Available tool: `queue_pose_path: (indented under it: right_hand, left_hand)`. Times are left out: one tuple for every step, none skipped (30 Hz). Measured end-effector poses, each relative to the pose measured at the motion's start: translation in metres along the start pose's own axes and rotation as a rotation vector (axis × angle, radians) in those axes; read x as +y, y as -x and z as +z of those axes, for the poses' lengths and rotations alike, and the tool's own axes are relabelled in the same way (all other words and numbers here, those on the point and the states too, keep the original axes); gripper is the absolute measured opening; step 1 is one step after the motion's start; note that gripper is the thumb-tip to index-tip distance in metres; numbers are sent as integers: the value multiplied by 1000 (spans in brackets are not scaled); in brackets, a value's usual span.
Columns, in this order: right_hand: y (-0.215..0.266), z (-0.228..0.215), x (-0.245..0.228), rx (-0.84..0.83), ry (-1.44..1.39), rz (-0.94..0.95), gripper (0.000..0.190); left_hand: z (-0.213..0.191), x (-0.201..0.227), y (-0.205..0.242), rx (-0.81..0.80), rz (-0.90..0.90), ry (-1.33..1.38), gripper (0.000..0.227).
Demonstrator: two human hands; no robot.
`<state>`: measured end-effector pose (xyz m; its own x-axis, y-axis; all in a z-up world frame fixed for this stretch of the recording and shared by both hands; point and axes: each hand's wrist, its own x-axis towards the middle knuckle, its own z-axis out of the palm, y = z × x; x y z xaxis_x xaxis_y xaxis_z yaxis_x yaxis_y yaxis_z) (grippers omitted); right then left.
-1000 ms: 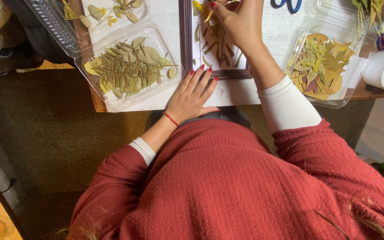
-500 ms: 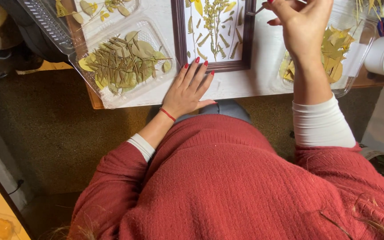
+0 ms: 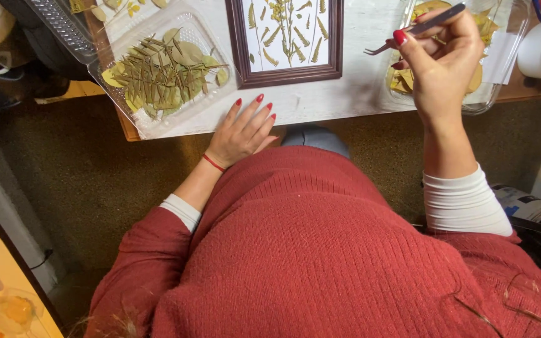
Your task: Arranging and securing dried leaves and flowers within a picture frame using tweezers and tape.
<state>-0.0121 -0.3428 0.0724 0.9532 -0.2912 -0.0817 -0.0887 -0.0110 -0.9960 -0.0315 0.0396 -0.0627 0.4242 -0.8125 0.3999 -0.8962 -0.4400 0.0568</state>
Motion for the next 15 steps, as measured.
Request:
queue_pose_path:
  right_hand:
    - [5,-6,8,-25,19,-68,24]
    - [9,-11,17,-51,37,-138,22]
    - [14,-11,19,-47,32,-146,22]
    - [18,-11,21,-34,9,-135,22]
    - [21,-10,23,-22,-15,-123,21]
    - [26,-9,20,-21,-19,-129,21]
    - [31,-8,17,-19,-21,-117,22]
    - [34,-5,15,-23,-26,-108,23]
    - [41,-9,16,-28,-33,-115,23]
    - [45,-8,18,1,-60,-94,24]
    - [49,-7,20,30,-87,-71,26]
    - [52,-9,23,18,-94,-73,26]
    - [56,-12,26,33,-96,-67,26]
    - [59,-16,29,54,-95,-60,26]
    - [60,-16,29,47,-98,-63,26]
  left_hand:
    - [1,0,-2,-12,-14,-26,64]
    - [1,-1,-5,-22,-28,-55,65]
    - [2,-2,-8,-20,-22,-63,65]
    - [3,-4,-11,-46,-36,-79,67]
    - [4,-5,-14,-72,-51,-97,69]
    - [3,-7,-19,-70,-48,-102,69]
    - [2,-9,-24,-64,-61,-93,68]
    - [1,-12,-29,-59,-79,-91,67]
    - [1,-15,-35,-58,-80,-102,67]
    - [-2,-20,-39,-74,-92,-47,63]
    - [-6,-26,-43,-90,-105,8,59]
    - [-8,-29,-48,-92,-113,-3,59]
    - [-11,-32,-53,-71,-120,36,54]
    - [-12,-35,-60,-49,-123,77,50]
    - [-14,-36,-62,-49,-127,70,50]
